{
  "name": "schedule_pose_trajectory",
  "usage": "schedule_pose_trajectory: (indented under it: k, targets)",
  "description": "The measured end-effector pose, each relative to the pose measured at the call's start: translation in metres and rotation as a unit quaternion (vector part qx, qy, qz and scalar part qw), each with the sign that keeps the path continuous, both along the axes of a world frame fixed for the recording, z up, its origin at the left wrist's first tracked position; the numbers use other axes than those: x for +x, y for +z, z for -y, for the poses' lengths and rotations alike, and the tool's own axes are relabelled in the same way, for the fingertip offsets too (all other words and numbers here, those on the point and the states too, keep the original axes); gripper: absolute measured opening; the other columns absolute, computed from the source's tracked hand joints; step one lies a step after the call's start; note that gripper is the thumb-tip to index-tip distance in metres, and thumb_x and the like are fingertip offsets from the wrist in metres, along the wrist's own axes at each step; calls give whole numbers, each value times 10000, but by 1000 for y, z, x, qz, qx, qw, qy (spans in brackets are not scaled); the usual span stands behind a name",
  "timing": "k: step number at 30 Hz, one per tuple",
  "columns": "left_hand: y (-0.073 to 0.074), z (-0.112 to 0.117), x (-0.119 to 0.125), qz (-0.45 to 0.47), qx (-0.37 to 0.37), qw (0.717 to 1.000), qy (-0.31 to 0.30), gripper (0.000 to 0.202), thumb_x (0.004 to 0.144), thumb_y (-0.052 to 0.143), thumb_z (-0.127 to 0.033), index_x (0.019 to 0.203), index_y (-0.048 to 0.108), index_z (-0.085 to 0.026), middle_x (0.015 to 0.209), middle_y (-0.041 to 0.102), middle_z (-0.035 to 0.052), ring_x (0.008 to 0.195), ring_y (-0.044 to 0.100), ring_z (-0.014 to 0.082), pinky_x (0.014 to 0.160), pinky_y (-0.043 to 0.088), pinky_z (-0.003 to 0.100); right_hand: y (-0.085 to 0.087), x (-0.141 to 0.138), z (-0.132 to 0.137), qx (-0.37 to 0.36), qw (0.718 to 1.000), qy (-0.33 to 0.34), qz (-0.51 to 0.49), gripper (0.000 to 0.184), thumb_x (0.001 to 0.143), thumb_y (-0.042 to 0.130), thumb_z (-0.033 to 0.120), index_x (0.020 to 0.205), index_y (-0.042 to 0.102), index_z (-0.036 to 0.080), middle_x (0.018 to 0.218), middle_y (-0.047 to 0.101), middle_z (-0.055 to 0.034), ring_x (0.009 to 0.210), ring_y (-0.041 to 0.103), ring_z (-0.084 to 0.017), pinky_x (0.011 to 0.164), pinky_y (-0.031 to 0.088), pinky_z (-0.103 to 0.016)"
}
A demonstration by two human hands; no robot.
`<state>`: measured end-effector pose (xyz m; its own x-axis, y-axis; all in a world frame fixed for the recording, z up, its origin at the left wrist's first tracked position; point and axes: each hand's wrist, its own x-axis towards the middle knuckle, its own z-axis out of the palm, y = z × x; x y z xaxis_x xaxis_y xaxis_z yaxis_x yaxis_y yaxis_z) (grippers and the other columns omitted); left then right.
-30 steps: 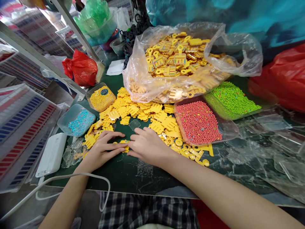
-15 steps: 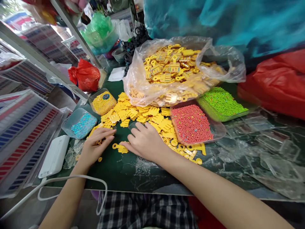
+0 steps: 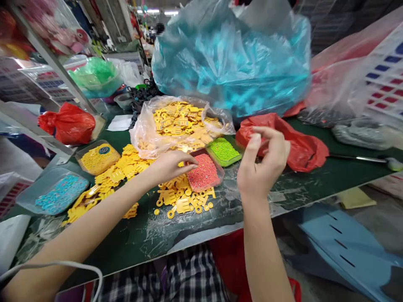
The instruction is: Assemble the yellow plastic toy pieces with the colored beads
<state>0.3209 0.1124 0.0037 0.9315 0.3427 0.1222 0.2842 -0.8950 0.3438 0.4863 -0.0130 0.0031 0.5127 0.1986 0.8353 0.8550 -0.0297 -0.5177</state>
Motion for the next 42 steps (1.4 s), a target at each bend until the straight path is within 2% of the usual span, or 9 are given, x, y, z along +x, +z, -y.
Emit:
schedule_pose_trajectory:
  k: [4, 10, 16, 21, 29, 32, 35, 39, 42]
  targets:
    - [-2, 0, 40, -166, 38, 985, -20, 175, 863, 633, -253, 990, 734, -187, 987, 740, 82, 874, 662, 205, 696, 423, 268, -44, 23, 29, -106, 994, -2, -13, 270, 948, 426, 348, 972, 618, 160, 882, 639, -97, 757, 503, -212, 729, 411, -370]
    - [-14, -1, 57, -214, 18, 975, -60, 98, 751, 709, -161, 833, 763, -154, 775, 736, 62, 653, 607, 160, 593, 363, 251, -86, 21, 55, -172, 984, 44, -2, 243, 953, 438, 346, 955, 610, 175, 867, 638, -85, 757, 520, -216, 724, 421, -363]
    - [-19, -9, 59, -228, -30, 969, -94, 108, 771, 661, -135, 797, 766, -146, 742, 725, 25, 610, 561, 119, 605, 380, 239, -95, -2, 57, -195, 975, 110, 14, 193, 956, 451, 311, 961, 596, 185, 878, 637, -85, 768, 530, -220, 727, 422, -364]
    - [-19, -11, 53, -217, -39, 971, -95, 159, 766, 613, -75, 753, 768, -105, 681, 700, 50, 597, 549, 127, 609, 392, 268, -96, -28, 56, -194, 965, 173, 19, 146, 952, 455, 269, 955, 585, 202, 893, 643, -83, 830, 563, -231, 738, 431, -371]
    - [-12, -10, 39, -157, -74, 981, -84, 172, 787, 663, -108, 926, 761, -133, 868, 747, 52, 725, 626, 127, 693, 444, 246, -103, -68, 59, -214, 941, 261, 37, 109, 931, 488, 194, 983, 583, 203, 936, 649, -81, 890, 575, -232, 792, 456, -387]
    - [-9, -8, 24, -107, -121, 985, -64, 200, 796, 662, -100, 981, 737, -106, 888, 746, 69, 774, 651, 128, 728, 467, 238, -100, -90, 59, -233, 921, 310, 36, 123, 920, 498, 168, 989, 596, 195, 943, 649, -81, 898, 580, -224, 795, 474, -380]
    - [-3, 0, -10, 4, -161, 987, -16, 180, 834, 648, -156, 999, 715, -125, 936, 742, 60, 828, 665, 125, 773, 490, 240, -94, -120, 59, -247, 902, 353, 10, 151, 926, 478, 170, 958, 623, 193, 939, 657, -81, 908, 582, -221, 807, 487, -389]
    - [-3, 21, -84, 160, -148, 969, 115, 138, 841, 672, -257, 946, 703, -173, 925, 744, 24, 857, 675, 137, 839, 514, 273, -90, -155, 54, -259, 877, 404, -5, 229, 929, 451, 163, 1069, 628, 195, 1029, 681, -86, 947, 574, -227, 847, 499, -404]
    - [-19, 36, -141, 184, -109, 950, 229, 196, 848, 670, -342, 969, 698, -191, 953, 743, 37, 901, 683, 169, 860, 525, 304, -92, -176, 47, -269, 867, 420, -18, 309, 919, 429, 145, 1180, 590, 185, 1112, 673, -97, 987, 562, -235, 864, 501, -411]
